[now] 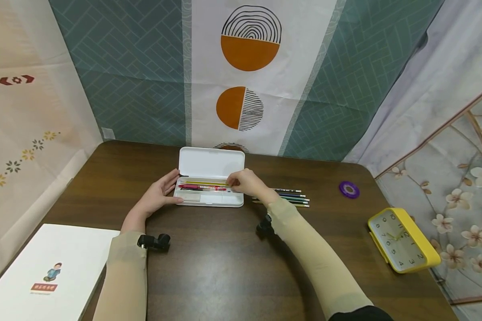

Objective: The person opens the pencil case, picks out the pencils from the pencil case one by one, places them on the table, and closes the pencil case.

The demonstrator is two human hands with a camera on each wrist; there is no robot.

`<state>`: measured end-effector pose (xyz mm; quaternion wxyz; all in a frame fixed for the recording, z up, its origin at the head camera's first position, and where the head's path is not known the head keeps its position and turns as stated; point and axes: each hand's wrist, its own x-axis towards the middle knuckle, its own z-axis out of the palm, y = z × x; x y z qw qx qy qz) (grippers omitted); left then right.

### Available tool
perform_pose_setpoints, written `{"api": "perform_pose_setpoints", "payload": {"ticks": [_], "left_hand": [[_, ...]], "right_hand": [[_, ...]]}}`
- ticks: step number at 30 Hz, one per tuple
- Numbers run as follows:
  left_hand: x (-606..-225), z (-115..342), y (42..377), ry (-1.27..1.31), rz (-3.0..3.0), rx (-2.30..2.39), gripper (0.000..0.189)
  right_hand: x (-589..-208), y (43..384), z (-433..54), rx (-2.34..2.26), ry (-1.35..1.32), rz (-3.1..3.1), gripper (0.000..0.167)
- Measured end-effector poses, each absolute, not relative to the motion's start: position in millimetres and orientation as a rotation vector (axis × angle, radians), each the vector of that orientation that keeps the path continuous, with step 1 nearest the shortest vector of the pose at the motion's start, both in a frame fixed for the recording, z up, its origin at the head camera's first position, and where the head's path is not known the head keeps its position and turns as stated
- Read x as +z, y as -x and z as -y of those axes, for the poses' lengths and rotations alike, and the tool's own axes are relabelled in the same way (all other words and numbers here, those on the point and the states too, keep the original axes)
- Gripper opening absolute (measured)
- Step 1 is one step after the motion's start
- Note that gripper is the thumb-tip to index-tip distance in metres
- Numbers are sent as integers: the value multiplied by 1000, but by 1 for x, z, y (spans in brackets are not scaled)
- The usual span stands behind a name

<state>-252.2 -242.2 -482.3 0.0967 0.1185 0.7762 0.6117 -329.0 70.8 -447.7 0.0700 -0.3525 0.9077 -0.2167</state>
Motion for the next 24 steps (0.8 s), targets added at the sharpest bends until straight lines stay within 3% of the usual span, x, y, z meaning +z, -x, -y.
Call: {"api": "perform_pose_setpoints", "payload": {"ticks": [24], "left_hand": [[-484,243,253,-367,-2301,1822,101]], "right_hand": [[-446,325,-62,-586,1075,-2799,14]]}}
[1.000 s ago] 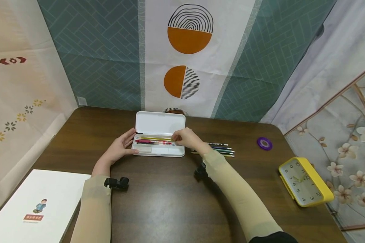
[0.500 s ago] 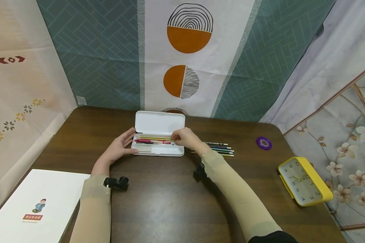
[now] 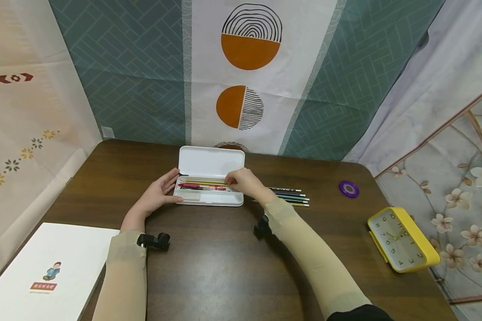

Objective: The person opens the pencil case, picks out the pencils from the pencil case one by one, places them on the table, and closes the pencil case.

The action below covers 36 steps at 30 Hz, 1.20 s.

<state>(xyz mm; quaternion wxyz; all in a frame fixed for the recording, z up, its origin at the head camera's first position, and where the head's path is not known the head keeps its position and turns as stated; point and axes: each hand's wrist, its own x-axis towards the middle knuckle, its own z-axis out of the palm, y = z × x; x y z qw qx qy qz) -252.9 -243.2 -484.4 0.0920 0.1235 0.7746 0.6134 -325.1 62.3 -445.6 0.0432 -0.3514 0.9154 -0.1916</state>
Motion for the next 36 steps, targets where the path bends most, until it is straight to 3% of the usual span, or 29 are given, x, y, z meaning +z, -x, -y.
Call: {"api": "perform_pose_setpoints", "payload": {"ticks": [36], "left_hand": [[-486,244,254,-366,-2297,1826,101]], "right_hand": [[-444,321,-57,-616,960,-2830,17]]}}
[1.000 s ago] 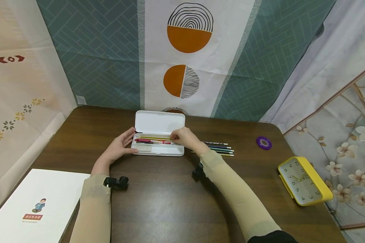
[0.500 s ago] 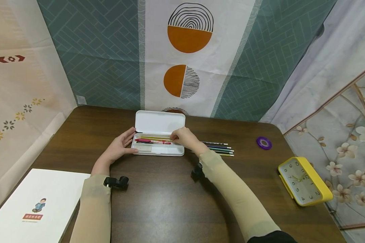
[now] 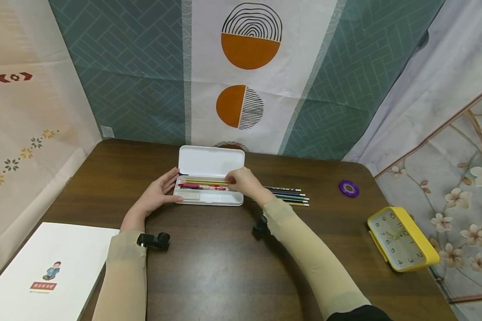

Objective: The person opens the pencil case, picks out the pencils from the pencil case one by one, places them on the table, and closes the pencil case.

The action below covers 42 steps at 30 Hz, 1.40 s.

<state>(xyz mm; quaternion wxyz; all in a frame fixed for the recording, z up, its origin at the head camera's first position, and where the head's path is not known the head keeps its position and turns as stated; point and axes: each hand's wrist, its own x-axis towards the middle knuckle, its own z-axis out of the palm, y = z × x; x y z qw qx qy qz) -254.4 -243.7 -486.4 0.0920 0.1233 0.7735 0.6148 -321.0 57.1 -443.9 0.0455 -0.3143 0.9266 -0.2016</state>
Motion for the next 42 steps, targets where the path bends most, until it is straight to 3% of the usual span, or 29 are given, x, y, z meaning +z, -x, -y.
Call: {"api": "perform_pose_setpoints", "payload": {"ticks": [20,42], "left_hand": [[-485,243,253,-360,-2305,1814,103],[-484,242,254,-347,-2300,1813,103]], "right_hand": [[-416,326,-81,-638,1008,-2791,20],[-402,334,-156,-743,994,-2770,20]]}}
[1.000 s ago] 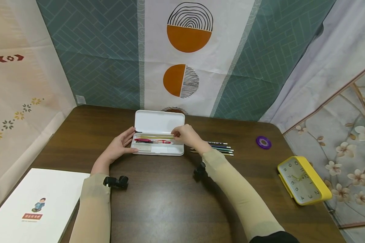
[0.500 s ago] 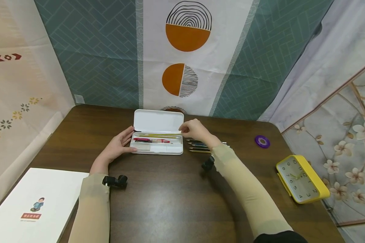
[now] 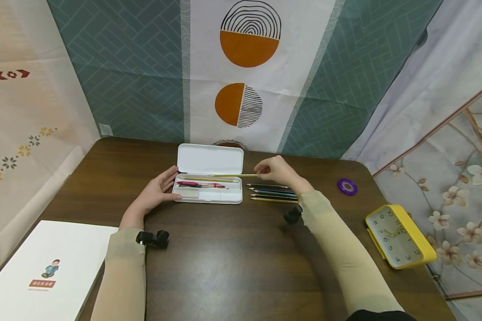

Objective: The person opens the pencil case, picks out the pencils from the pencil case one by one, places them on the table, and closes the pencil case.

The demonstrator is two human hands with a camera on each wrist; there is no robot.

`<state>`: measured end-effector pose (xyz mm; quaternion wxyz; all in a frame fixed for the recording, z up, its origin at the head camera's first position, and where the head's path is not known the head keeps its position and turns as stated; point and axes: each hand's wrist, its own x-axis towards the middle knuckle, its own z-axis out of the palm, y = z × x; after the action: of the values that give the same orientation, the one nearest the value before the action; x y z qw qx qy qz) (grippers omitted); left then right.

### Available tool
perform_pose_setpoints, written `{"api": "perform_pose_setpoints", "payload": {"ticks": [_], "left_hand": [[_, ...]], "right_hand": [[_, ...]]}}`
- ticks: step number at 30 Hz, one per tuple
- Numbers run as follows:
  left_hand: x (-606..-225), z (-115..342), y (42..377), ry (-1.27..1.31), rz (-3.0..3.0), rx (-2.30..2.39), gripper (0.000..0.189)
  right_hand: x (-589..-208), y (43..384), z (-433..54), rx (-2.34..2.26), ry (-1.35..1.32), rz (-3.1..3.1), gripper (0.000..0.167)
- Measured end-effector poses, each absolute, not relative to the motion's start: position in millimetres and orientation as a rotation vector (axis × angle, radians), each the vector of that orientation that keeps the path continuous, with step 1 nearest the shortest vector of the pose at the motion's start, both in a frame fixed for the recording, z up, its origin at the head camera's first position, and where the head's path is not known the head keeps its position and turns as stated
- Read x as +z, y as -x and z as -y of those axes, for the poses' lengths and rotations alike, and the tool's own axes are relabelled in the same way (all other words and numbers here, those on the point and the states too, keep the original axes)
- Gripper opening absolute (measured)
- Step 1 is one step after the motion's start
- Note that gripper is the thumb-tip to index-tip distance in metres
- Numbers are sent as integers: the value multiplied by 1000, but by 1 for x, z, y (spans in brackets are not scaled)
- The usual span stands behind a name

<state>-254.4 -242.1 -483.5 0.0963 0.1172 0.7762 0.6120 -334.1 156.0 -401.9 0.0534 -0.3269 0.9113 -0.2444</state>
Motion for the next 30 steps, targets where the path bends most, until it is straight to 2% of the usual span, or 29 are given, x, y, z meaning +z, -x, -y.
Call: {"api": "perform_pose_setpoints", "payload": {"ticks": [14,30], "left_hand": [[-485,244,255,-354,-2331,1786,103],[-483,244,254,-358,-2313,1797,103]], "right_hand": [[-402,317,-215,-850,907,-2823,20],[-421,307,-264,-949,790,-2670,18]]}}
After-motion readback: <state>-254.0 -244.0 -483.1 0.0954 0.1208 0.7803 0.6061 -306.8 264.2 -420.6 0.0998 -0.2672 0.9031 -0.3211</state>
